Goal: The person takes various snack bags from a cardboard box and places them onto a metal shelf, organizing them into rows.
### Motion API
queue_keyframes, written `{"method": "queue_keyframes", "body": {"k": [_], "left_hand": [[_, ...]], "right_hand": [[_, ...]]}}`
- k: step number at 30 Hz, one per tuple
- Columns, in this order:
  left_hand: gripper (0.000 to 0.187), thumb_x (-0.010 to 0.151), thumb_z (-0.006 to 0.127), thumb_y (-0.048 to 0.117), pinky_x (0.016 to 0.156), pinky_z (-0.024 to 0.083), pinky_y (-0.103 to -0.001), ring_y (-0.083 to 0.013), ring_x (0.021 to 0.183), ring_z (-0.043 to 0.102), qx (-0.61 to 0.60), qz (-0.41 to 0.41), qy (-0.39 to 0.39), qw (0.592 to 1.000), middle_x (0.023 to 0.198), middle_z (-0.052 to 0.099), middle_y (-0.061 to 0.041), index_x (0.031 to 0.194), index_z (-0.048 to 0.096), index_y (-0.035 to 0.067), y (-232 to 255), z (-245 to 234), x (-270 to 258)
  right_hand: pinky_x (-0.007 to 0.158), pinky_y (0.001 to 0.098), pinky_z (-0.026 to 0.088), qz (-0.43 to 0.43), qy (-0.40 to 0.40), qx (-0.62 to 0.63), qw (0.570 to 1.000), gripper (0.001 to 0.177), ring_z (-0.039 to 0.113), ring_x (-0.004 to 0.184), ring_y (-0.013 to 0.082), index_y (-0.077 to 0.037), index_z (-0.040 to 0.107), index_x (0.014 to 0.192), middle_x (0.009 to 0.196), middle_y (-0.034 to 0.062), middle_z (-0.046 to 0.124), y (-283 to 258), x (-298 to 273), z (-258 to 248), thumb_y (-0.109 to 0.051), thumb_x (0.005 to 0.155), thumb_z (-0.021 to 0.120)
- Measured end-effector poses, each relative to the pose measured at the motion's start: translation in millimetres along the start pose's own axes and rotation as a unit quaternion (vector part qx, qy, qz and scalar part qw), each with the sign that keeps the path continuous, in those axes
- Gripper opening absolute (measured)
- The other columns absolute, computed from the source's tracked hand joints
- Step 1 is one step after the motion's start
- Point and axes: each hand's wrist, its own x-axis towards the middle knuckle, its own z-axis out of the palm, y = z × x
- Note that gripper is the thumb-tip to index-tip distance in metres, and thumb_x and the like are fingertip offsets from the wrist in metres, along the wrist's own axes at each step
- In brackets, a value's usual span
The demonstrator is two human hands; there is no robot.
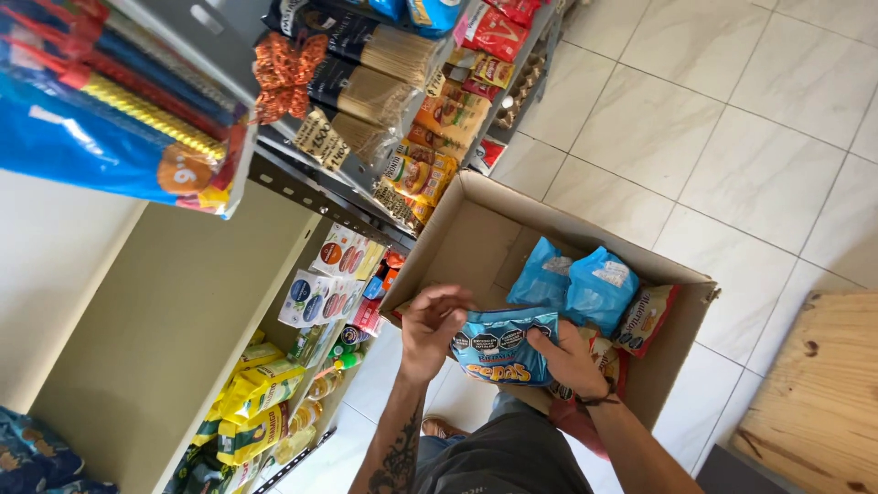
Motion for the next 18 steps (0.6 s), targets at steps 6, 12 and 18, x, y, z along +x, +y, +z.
{"method": "queue_keyframes", "body": {"k": [6, 12, 18], "left_hand": [[0.152, 0.062, 0.119, 0.053, 0.139, 0.029, -0.073, -0.0592, 0.168, 0.038, 0.120, -0.200, -0.133, 0.963, 0.173, 0.049, -0.040, 0.177, 0.038, -0.005, -5.4, -40.7, -52.2], [0.109, 0.077, 0.106, 0.042, 0.118, 0.068, -0.053, -0.0329, 0.141, 0.076, 0.064, -0.210, -0.152, 0.964, 0.155, 0.078, -0.015, 0.165, 0.052, 0.007, 48.4, -47.4, -84.7], [0.102, 0.075, 0.107, 0.050, 0.110, 0.072, -0.046, -0.0266, 0.128, 0.081, 0.061, -0.090, -0.009, 0.994, 0.140, 0.085, -0.015, 0.152, 0.063, -0.001, 64.7, -82.9, -142.9]], "right_hand": [[0.090, 0.0457, 0.071, 0.022, -0.014, -0.029, 0.999, 0.046, 0.083, 0.103, 0.0237, -0.004, 0.087, 0.127, 0.117, 0.0100, 0.090, -19.1, 8.8, 16.4, -0.043, 0.111, 0.067], [0.089, 0.0453, 0.078, 0.059, -0.041, -0.046, 0.996, 0.065, 0.091, 0.109, 0.0296, -0.003, 0.084, 0.128, 0.121, 0.0143, 0.093, -22.7, 29.8, 53.2, -0.061, 0.105, 0.067], [0.089, 0.0539, 0.075, 0.058, -0.081, 0.057, 0.993, 0.050, 0.091, 0.107, 0.0385, 0.005, 0.084, 0.124, 0.120, 0.0232, 0.093, -10.0, 58.0, 118.1, -0.041, 0.109, 0.072]]}}
